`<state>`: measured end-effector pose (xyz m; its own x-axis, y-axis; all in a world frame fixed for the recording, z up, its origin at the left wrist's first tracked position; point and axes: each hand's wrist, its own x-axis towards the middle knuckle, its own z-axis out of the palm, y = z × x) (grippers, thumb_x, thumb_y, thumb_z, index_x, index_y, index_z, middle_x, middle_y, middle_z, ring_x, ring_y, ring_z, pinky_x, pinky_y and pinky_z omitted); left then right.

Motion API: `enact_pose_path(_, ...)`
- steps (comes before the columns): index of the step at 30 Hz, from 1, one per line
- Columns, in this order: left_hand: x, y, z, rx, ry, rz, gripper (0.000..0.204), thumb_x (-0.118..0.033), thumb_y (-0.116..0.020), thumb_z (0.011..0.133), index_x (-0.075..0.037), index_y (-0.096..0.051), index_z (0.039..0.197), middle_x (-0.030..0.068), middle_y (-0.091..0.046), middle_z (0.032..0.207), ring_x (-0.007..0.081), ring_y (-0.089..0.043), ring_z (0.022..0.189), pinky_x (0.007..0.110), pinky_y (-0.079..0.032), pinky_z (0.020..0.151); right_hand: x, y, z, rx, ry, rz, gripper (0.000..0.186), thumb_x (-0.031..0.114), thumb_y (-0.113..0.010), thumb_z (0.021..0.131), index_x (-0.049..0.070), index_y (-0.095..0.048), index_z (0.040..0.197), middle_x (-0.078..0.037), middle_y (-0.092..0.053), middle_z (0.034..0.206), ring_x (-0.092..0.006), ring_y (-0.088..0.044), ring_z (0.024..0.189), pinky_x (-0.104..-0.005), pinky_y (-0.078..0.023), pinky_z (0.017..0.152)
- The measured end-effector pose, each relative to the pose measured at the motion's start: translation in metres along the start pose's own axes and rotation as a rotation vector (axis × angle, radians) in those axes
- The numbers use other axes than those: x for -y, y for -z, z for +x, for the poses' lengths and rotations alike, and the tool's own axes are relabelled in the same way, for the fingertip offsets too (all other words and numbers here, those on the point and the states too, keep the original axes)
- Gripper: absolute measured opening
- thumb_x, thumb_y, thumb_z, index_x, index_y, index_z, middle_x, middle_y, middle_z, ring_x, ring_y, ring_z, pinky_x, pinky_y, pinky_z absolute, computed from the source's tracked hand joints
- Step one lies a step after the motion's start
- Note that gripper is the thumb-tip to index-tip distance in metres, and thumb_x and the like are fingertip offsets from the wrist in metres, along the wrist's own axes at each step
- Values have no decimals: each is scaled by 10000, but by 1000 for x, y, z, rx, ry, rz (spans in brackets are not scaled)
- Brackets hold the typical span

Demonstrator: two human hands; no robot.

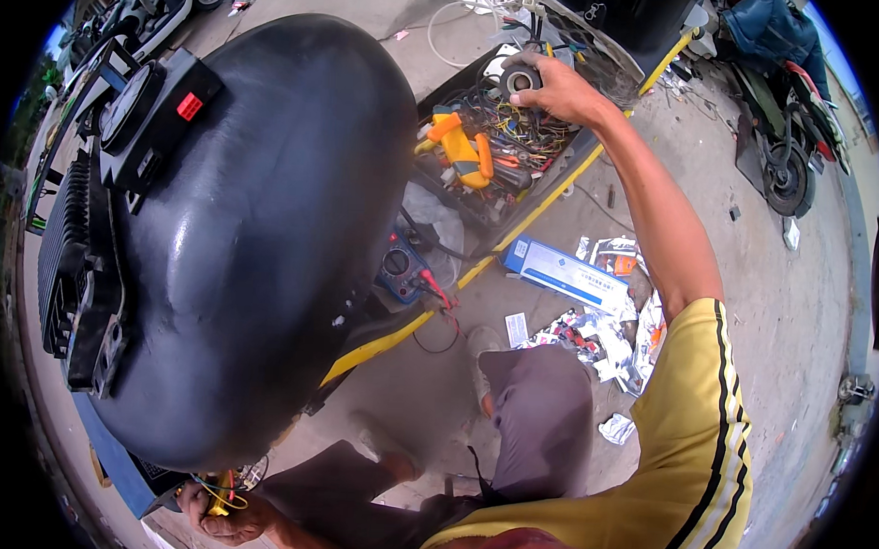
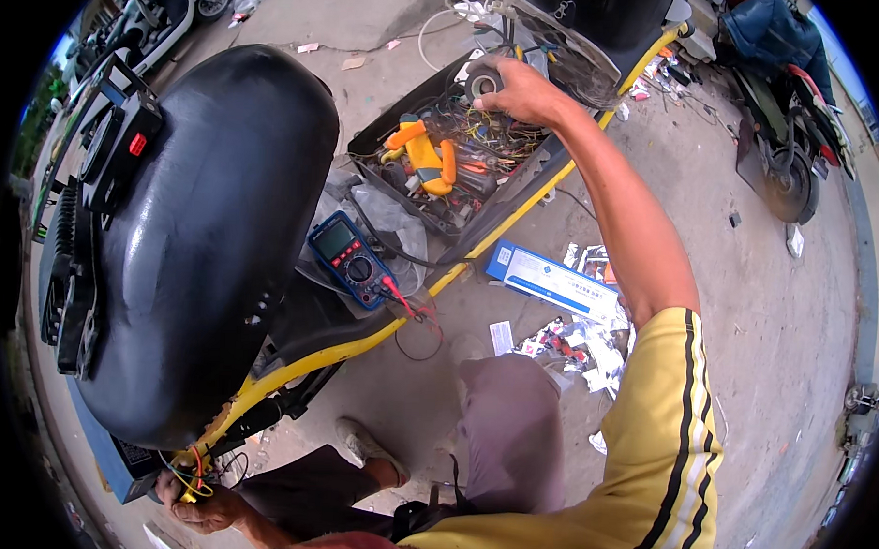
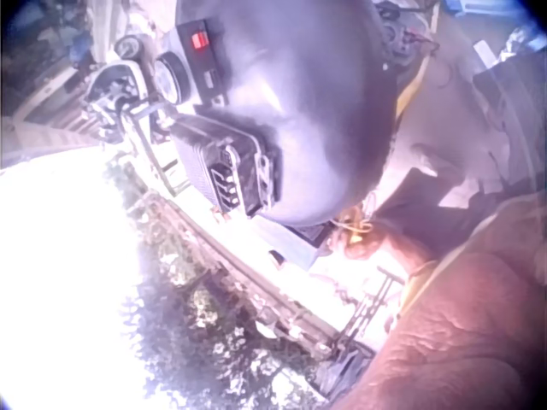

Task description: The person sits on the ground and works on the exposed wiring of a yellow scooter. They handle wires, use a multimeter to test connections, and use pliers and a screwdriver to adjust components near the battery and seat area.

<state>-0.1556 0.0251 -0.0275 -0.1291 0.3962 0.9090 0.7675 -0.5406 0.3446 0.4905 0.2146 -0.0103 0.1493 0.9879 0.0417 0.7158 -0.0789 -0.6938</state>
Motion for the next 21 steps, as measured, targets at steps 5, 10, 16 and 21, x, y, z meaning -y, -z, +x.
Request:
enact_pose_path(5,3,2,-2,10,-8,-25,464,-271,-283,1129,82,-575,1051,238,-607,1023,346,-585,942,448,-483,887,-5,-13,-8,-24,138,-546,530,39,-710,832,95,-610,1350,-223,-568,1282,-395,-583,1207,-450,-511,994)
enact_pose_path(10,6,6,-3,11,-9,-31,476,-286,-292,1125,83,-583,1048,238,-618,1026,350,-589,942,458,-480,897,8,-25,-27,-145,384,-680,360,-4,-660,817,77,-703,1165,-156,-598,1173,-352,-608,1129,-449,-532,924)
enact_pose_path(16,4,5,-4,12,-8,-25,482,-293,-290,1125,78,-587,1047,232,-624,1018,352,-596,940,474,-475,907,-1,-33,-33,152,258,-733,204,89,-751,775,88,-734,979,-64,-588,1165,-286,-554,1168,-432,-466,960)
enact_pose_path(21,4,6,-6,31,-30,-5,466,-293,-297,1125,68,-582,1053,221,-625,1003,342,-600,937,478,-462,939,-8,-24,-41,-48,381,-917,304,165,-772,764,101,-721,1056,-62,-551,1264,-273,-555,1186,-424,-437,956)
